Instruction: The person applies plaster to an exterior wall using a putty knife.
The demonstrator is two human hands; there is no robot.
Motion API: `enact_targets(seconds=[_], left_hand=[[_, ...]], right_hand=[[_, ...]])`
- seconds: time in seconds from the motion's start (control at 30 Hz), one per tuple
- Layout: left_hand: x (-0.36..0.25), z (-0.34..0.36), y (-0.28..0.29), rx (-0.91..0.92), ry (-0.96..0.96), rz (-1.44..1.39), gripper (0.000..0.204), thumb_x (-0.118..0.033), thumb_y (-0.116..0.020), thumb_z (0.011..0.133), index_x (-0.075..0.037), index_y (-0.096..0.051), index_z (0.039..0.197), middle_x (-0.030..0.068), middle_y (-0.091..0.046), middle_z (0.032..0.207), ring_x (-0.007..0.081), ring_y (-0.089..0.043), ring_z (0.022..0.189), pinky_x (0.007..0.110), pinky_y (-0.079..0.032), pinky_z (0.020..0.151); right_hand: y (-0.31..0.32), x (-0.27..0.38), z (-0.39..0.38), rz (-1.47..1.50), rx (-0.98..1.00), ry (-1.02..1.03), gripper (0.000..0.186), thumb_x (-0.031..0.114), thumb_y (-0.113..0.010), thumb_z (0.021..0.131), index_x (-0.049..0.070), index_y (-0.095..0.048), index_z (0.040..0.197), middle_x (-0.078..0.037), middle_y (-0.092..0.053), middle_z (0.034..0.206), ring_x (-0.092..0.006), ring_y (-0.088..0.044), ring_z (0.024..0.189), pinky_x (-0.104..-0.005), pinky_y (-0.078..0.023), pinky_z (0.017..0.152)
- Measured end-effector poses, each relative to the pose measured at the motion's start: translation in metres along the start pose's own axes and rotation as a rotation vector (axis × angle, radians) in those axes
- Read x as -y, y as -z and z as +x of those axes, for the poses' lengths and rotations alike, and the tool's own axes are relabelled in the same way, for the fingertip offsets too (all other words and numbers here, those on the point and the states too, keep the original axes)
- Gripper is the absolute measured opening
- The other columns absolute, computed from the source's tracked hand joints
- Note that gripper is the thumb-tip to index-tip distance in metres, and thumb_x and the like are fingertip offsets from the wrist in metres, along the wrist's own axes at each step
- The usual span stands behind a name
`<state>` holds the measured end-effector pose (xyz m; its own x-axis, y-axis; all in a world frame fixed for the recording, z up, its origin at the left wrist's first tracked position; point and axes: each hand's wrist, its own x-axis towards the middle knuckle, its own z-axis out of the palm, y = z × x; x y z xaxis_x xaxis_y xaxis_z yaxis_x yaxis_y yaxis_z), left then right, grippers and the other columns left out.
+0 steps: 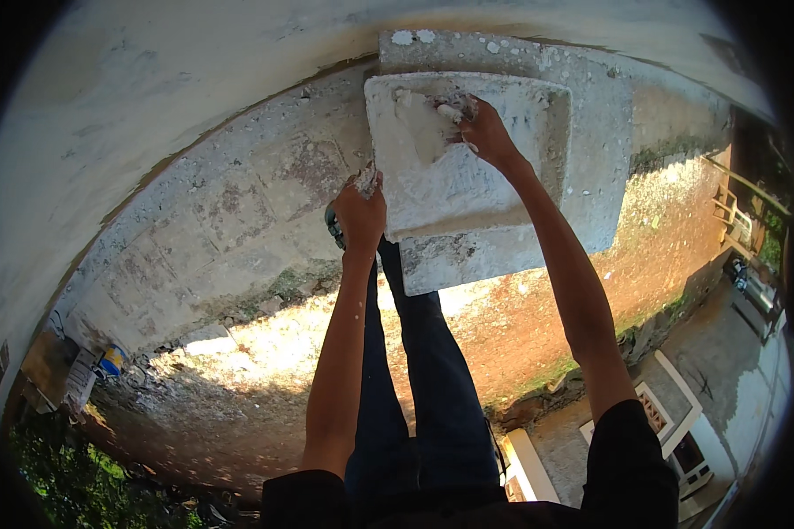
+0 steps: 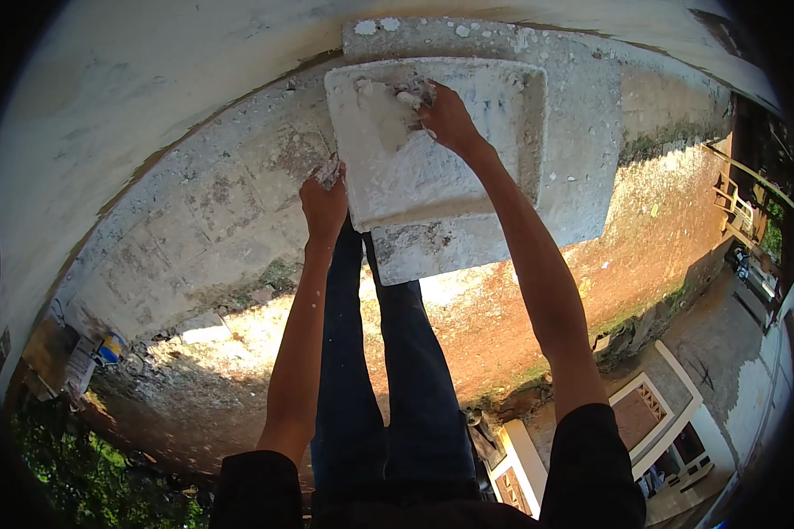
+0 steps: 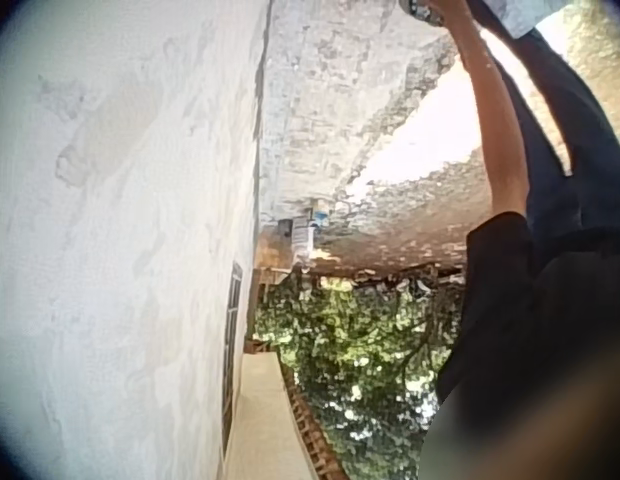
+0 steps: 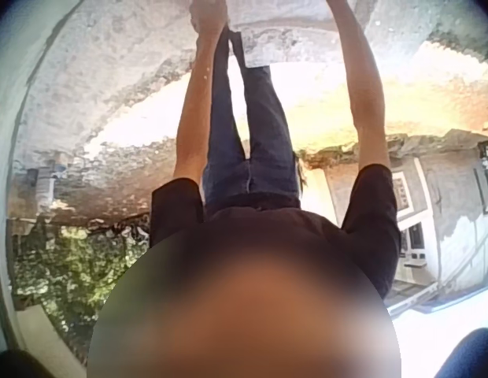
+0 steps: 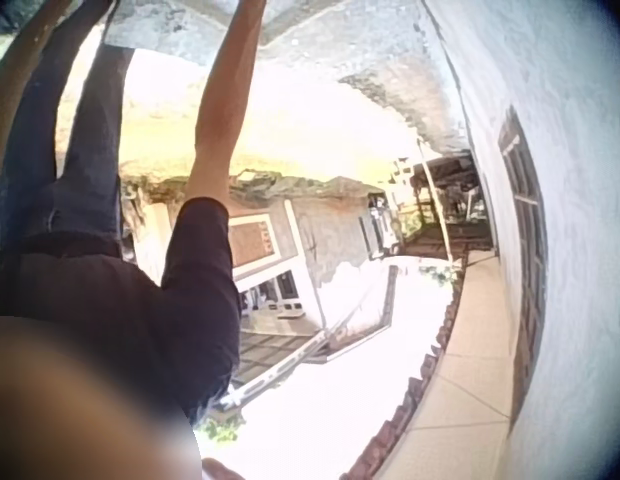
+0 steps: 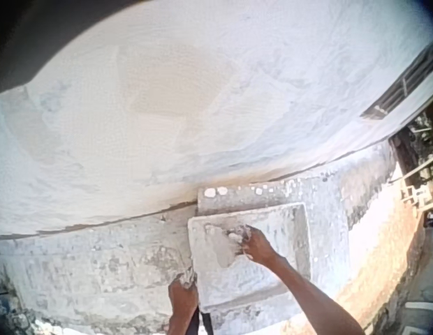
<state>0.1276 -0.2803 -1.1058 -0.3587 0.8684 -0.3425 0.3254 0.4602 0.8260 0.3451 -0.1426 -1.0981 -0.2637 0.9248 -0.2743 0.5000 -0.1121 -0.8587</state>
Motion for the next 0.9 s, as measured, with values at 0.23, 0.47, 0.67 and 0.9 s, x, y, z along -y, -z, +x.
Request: enact_targets(seconds=[0.23, 0.47, 0.67, 0.9], left_hand=[[0.003, 0.002, 0.008, 0.038, 0.027, 0.081, 0.030, -0.023, -0.064, 0.084, 0.005, -0.064, 0.094, 0.0245, -0.065, 0.081, 0.0407, -0.063, 0.081, 0.043, -0.048, 0.071], [-0.010, 0.000, 0.016, 0.039, 0.024, 0.153, 0.032, -0.026, -0.064, 0.084, 0.005, -0.065, 0.090, 0.0255, -0.064, 0.080, 0.0414, -0.062, 0.080, 0.043, -0.047, 0.072], [-0.006, -0.001, 0.008, 0.028, 0.042, 0.084, 0.033, -0.026, -0.065, 0.083, 0.005, -0.065, 0.093, 0.0263, -0.064, 0.081, 0.0427, -0.061, 0.082, 0.044, -0.048, 0.073], [-0.010, -0.003, 0.006, -0.084, -0.063, 0.139, 0.026, -0.022, -0.066, 0.080, 0.004, -0.064, 0.084, 0.0240, -0.063, 0.071, 0.0404, -0.063, 0.070, 0.044, -0.049, 0.063]], right_hand=[[0.009, 0.043, 0.007, -0.406, 0.118, -0.022, 0.035, 0.003, -0.052, 0.076, -0.006, -0.054, 0.110, -0.026, -0.061, 0.100, -0.0405, -0.058, 0.094, -0.0436, -0.046, 0.087], [0.000, 0.034, 0.021, -0.462, 0.070, 0.075, 0.037, 0.003, -0.052, 0.075, -0.005, -0.054, 0.111, -0.027, -0.062, 0.096, -0.0434, -0.058, 0.091, -0.0467, -0.046, 0.085], [0.015, 0.014, 0.034, -0.203, 0.289, 0.005, 0.041, 0.006, -0.054, 0.076, -0.005, -0.051, 0.115, -0.026, -0.059, 0.108, -0.0388, -0.059, 0.094, -0.0431, -0.047, 0.086], [0.022, 0.040, 0.003, -0.412, 0.381, -0.076, 0.040, 0.007, -0.054, 0.077, -0.004, -0.053, 0.116, -0.023, -0.063, 0.102, -0.0356, -0.061, 0.095, -0.0418, -0.049, 0.084]])
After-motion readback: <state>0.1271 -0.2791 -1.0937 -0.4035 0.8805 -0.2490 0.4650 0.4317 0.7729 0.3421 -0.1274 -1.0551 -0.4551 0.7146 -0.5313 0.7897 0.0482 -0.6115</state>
